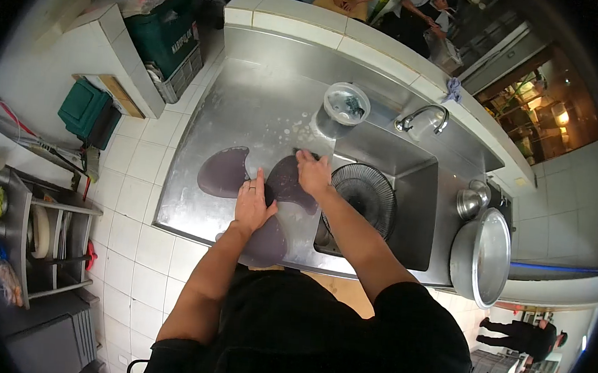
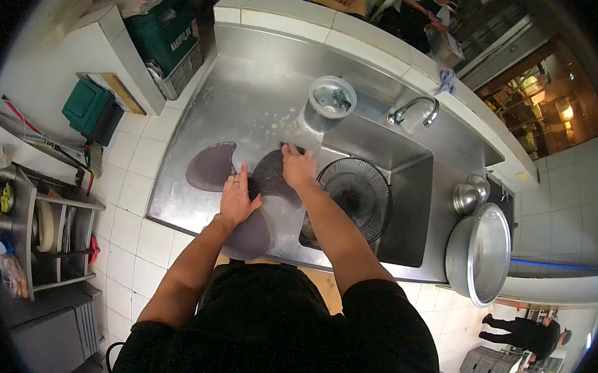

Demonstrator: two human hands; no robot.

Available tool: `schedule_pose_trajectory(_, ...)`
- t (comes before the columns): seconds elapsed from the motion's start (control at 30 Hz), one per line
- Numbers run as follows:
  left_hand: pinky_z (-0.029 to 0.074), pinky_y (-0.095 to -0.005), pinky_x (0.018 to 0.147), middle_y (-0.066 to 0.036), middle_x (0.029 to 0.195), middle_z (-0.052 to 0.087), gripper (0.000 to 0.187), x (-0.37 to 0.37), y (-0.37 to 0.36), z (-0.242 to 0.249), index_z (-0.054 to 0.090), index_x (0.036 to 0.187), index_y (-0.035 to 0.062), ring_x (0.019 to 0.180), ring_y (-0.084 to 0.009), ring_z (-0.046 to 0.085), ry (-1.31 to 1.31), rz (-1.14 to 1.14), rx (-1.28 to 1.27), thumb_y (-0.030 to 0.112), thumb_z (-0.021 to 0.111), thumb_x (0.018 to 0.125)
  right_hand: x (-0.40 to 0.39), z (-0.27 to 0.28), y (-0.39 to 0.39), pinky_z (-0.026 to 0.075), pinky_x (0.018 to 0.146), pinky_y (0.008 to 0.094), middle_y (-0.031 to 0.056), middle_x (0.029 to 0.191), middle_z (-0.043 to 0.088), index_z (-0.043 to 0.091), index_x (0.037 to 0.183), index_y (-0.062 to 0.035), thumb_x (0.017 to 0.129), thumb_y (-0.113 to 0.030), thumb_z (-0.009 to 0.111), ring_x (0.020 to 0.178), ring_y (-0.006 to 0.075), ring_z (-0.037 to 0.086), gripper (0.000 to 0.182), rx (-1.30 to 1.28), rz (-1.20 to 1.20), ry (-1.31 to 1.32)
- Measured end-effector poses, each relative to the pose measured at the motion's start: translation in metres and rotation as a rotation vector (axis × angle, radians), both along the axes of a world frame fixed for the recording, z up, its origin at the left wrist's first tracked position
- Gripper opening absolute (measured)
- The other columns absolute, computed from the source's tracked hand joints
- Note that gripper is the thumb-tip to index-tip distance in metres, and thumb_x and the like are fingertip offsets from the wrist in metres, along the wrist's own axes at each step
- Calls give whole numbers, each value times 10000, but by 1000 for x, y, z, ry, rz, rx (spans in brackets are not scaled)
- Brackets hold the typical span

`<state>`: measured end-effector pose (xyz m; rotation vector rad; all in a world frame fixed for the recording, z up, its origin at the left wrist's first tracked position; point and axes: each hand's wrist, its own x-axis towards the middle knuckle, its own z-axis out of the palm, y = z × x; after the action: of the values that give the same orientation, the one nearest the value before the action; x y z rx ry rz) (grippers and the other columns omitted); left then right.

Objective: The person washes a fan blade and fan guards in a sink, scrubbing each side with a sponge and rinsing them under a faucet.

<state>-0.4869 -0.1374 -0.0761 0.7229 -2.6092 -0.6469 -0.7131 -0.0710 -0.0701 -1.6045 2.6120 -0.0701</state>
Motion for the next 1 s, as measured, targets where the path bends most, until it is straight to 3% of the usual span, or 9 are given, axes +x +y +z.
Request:
schedule_pose_trajectory(0.17, 417, -484, 1099, -220, 1255, 625, 1106, -8, -3, 5, 172, 1610, -90, 1182, -389, 555, 4, 21, -26, 281, 809, 785, 50, 21, 11, 537, 862, 496, 39, 1442, 621, 635, 1370, -122, 930, -124, 619, 1086, 395, 607, 441, -210, 506, -16)
schedule_pose_trajectory(0.27, 420, -483, 1094, -218, 1246, 632, 1097, -1, 0, 2, 190, 1608, -88, 1175, -387, 563, 24, 13, -45, 293, 800, 779, 9, 22, -9, 540, 927, 499, 11, 1540, 551, 634, 1403, -150, 882, -153, 686, 1136, 408, 574, 523, -37, -133, -77)
schedule_pose_trajectory(0.4, 418, -493, 1077, -216, 1259, 619, 1066, -7, 4, -1, 225, 1600, -78, 1170, -387, 560, 10, 41, -108, 319, 783, 784, 59, -17, 23, 542, 849, 517, 5, 1388, 603, 586, 1417, -135, 969, -210, 580, 1070, 398, 601, 454, -400, 386, 19)
schedule_pose_trajectory(0.6, 413, -498, 1052, -205, 1272, 598, 945, -8, 13, -2, 364, 1539, -56, 1170, -383, 545, -69, 95, -136, 373, 743, 787, 40, 1, 25, 559, 923, 457, 12, 1441, 635, 680, 1358, -177, 934, -243, 651, 996, 408, 642, 430, -17, -65, 106)
schedule_pose_trajectory(0.67, 414, -495, 1045, -201, 1261, 598, 906, -21, 7, 3, 407, 1513, -53, 1167, -381, 545, -93, 138, -136, 380, 733, 787, 53, -13, 45, 559, 851, 470, 48, 1365, 666, 648, 1349, -164, 947, -223, 622, 993, 407, 641, 407, -375, 454, 110)
schedule_pose_trajectory(0.7, 419, -499, 1040, -209, 1262, 602, 877, -21, 8, 2, 432, 1495, -63, 1166, -380, 549, -93, 136, -197, 393, 710, 800, 35, -49, 38, 560, 831, 486, 68, 1374, 661, 661, 1320, -165, 938, -202, 615, 991, 403, 637, 386, -380, -6, -179)
schedule_pose_trajectory(0.83, 422, -504, 1013, -205, 1279, 592, 830, -18, 23, -4, 475, 1466, -69, 1175, -366, 547, -138, 138, -266, 413, 673, 820, 34, -3, 46, 540, 900, 519, 102, 1365, 635, 638, 1366, -199, 969, -277, 598, 1108, 432, 610, 406, 58, 9, -22)
schedule_pose_trajectory(0.93, 421, -501, 989, -196, 1291, 584, 817, -29, 19, -1, 485, 1462, -63, 1187, -354, 541, -141, 158, -315, 417, 664, 825, 51, -11, 76, 541, 828, 523, 109, 1339, 643, 604, 1364, -127, 985, -226, 551, 1062, 413, 614, 395, -200, 379, 50)
schedule_pose_trajectory(1.0, 420, -497, 976, -192, 1296, 583, 814, -21, 29, -6, 486, 1463, -59, 1194, -348, 539, -168, 163, -328, 417, 663, 827, 38, -20, 73, 543, 839, 524, 115, 1337, 632, 609, 1361, -136, 1006, -227, 520, 1082, 422, 604, 377, -101, 12, -103)
